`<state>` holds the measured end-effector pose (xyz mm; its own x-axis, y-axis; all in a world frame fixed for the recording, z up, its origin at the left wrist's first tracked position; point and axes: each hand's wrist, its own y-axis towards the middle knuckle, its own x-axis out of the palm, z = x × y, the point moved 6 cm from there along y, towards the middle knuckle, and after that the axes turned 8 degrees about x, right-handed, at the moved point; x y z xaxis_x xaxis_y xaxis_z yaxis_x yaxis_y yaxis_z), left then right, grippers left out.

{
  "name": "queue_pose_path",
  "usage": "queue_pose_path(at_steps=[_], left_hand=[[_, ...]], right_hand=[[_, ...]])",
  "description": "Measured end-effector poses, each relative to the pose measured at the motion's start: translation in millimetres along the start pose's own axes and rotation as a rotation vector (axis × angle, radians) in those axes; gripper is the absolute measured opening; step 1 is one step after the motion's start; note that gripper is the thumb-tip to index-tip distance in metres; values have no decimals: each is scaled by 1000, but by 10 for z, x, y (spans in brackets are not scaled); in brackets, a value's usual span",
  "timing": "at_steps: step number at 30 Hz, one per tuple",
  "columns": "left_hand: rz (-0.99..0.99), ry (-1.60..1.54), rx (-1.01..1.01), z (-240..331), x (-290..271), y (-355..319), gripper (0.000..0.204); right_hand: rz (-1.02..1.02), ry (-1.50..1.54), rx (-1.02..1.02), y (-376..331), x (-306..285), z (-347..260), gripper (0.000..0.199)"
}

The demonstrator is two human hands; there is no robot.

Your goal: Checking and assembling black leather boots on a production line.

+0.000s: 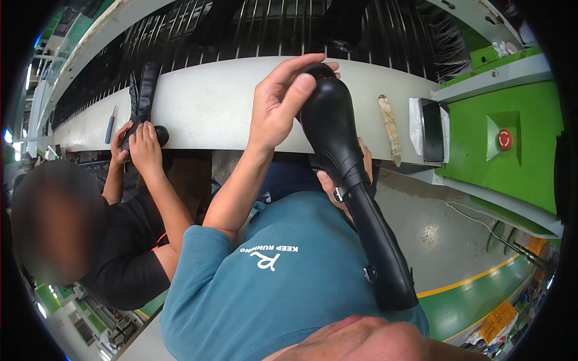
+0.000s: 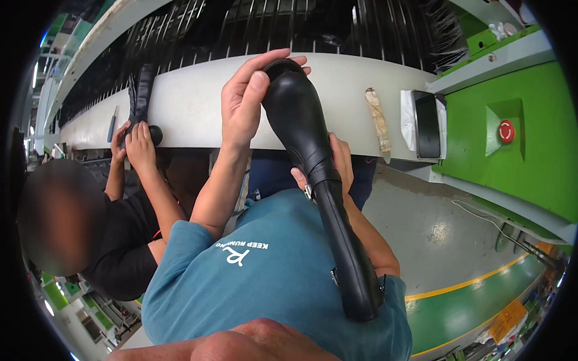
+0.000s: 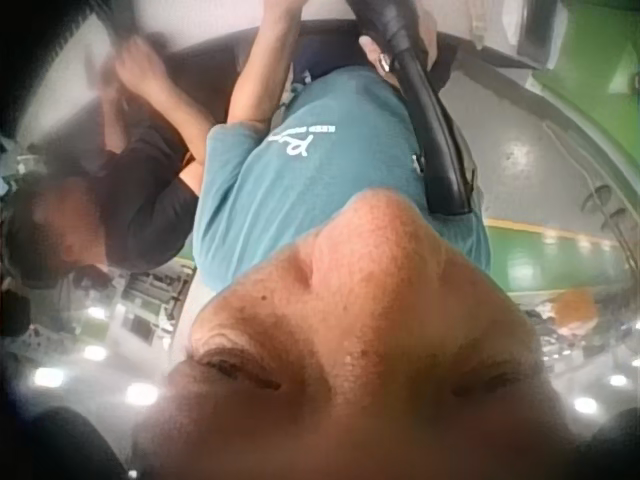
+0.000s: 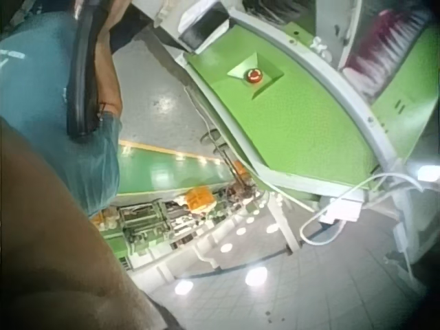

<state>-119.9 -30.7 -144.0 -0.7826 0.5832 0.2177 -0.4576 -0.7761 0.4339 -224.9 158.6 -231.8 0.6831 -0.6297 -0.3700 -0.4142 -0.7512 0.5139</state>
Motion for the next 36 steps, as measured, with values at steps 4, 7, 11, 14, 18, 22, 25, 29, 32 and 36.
queue_pose_path(at_steps=[4,7,11,14,18,22,25,29,32,36], left_hand=[[-15,37,42,83,46,-103,60],[-5,108,67,102,47,-151,64],[-13,155,97,118,62,-170,59],[-12,159,104,128,67,-168,56],[-8,157,111,135,64,-165,54],[-6,158,107,136,51,-175,53],[-11,163,117,148,46,-183,51],[0,162,119,166,38,-187,49],[11,169,108,177,39,-196,48],[31,156,77,175,39,-229,44]], right_hand=[[19,74,-25,-20,28,-69,96],[4,50,-12,-28,44,-67,97],[4,26,-3,-30,40,-57,97],[1,25,-2,-25,44,-54,98],[-3,42,-5,-16,60,-44,98],[-14,42,-5,-16,67,-40,99],[-29,32,15,-20,71,-32,99],[-25,49,14,-22,82,-39,99],[-14,57,-7,-25,84,-54,99],[-19,68,15,-30,63,-61,99]])
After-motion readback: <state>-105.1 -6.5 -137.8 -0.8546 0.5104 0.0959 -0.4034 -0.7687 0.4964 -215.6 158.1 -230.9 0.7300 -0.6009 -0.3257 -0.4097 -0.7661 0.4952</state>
